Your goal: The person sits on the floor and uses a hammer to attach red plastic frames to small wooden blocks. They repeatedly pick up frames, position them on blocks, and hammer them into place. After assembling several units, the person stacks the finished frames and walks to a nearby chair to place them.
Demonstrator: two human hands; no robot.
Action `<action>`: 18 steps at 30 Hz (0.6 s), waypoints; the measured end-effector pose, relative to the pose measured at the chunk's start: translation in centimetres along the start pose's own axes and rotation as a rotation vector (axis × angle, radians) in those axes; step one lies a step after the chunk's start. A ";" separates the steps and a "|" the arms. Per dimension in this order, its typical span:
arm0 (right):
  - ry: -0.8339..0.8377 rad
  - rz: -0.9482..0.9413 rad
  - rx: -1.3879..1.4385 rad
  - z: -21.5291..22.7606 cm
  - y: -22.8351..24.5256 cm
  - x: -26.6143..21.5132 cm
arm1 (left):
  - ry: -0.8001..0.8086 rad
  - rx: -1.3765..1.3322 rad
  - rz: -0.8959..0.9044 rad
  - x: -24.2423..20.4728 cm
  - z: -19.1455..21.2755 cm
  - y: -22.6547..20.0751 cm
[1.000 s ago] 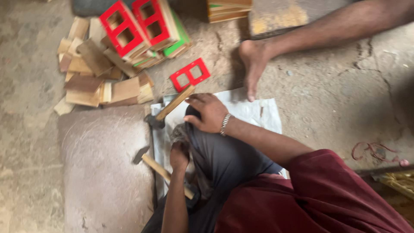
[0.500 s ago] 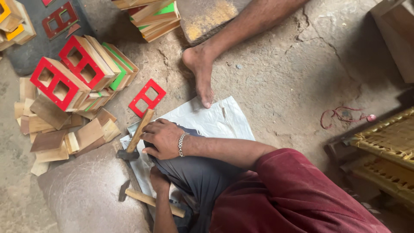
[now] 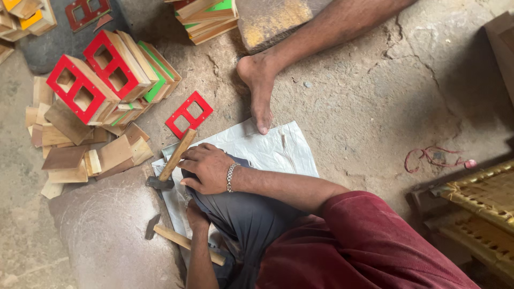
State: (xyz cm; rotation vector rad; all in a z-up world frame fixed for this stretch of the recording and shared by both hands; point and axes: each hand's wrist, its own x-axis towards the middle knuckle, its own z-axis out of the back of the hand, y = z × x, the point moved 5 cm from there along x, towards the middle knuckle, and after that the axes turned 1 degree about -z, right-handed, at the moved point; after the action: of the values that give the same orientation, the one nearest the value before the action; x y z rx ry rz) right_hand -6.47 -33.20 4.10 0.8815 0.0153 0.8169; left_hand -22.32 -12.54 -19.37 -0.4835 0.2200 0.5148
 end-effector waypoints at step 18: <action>0.017 -0.010 0.022 0.3 0.4 0.6 | 0.058 -0.009 0.054 -0.9 2.2 -2.8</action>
State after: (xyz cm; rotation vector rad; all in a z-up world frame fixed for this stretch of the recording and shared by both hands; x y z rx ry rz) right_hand -6.18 -32.87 4.78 0.8941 0.0437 0.8167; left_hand -21.42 -14.00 -16.12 -0.5024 0.2871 0.5551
